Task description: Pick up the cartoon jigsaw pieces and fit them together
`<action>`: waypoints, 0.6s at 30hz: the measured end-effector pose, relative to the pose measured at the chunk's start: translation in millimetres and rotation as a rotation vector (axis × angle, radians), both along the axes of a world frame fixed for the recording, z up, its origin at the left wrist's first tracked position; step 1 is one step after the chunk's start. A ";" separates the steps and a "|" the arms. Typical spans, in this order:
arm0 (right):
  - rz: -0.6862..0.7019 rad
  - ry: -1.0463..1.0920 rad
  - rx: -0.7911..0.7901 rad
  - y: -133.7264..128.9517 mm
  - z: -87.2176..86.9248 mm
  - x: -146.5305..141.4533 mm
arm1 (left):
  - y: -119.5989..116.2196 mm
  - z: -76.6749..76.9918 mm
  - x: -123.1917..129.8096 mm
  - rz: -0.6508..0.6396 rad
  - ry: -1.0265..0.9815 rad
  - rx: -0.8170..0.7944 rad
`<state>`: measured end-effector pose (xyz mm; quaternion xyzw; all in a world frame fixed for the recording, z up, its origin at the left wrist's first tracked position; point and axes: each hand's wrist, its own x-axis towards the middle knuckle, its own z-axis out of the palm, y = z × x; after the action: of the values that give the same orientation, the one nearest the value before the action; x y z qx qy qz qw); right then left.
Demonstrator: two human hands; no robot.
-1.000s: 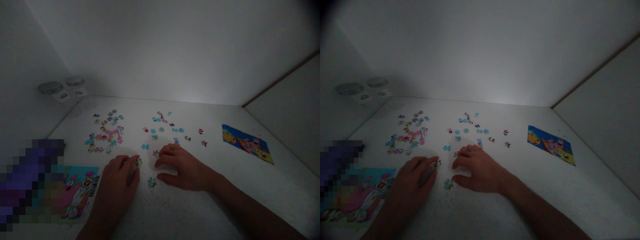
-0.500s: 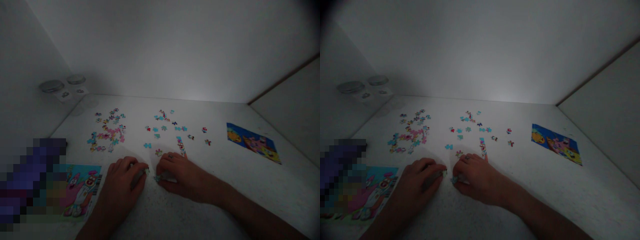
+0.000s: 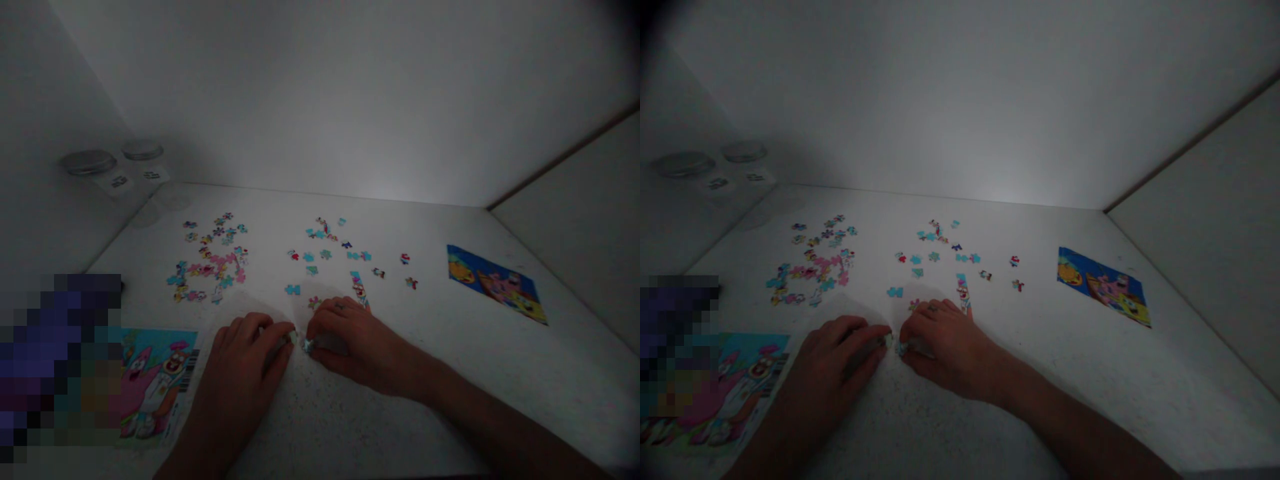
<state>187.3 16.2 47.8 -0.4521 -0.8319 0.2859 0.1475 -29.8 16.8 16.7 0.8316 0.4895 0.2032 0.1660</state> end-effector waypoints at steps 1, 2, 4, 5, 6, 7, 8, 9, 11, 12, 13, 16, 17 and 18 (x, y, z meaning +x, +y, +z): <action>0.003 0.006 0.000 -0.3 0.0 -0.2 | -0.3 -0.1 -0.4 -0.001 -0.008 -0.009; 0.005 0.010 -0.003 -0.5 0.1 -0.8 | -0.6 0.1 -0.8 -0.005 -0.013 -0.014; 0.009 0.017 -0.008 -0.9 0.0 -2.9 | -1.4 1.1 -1.3 -0.025 -0.010 -0.015; 0.010 0.021 -0.010 -1.0 -0.2 -4.4 | -1.8 1.8 -1.3 -0.040 -0.004 -0.007; 0.012 0.026 -0.011 -1.1 -0.4 -6.1 | -2.3 2.6 -1.1 -0.055 0.000 0.005; 0.018 0.035 -0.009 -1.1 -0.5 -7.6 | -2.7 3.4 -0.8 -0.066 0.002 0.015; 0.023 0.046 -0.006 -1.1 -0.6 -9.0 | -3.2 4.2 -0.3 -0.076 0.002 0.022; 0.028 0.057 -0.005 -1.1 -0.5 -10.1 | -3.7 5.0 0.3 -0.085 -0.002 0.024; 0.033 0.071 -0.006 -1.5 0.0 -11.2 | -4.7 6.5 1.8 -0.099 -0.009 0.012; 0.033 0.073 -0.013 -1.8 0.4 -11.2 | -5.3 7.2 2.4 -0.101 -0.014 0.000; 0.035 0.075 -0.022 -2.0 0.6 -11.1 | -5.8 8.0 2.8 -0.100 -0.017 -0.014; 0.018 0.096 -0.019 -1.4 -1.0 -11.1 | -6.6 10.0 0.2 -0.089 -0.022 -0.066; -0.004 0.098 0.011 -0.5 -2.6 -11.7 | -6.1 10.5 -2.5 -0.080 -0.019 -0.080; -0.032 0.088 0.056 0.7 -4.6 -12.6 | -4.9 10.9 -6.1 -0.061 -0.010 -0.088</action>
<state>174.7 16.9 43.2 -0.4481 -0.8250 0.2797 0.2010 -36.0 11.9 27.6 0.8369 0.4715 0.1806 0.2112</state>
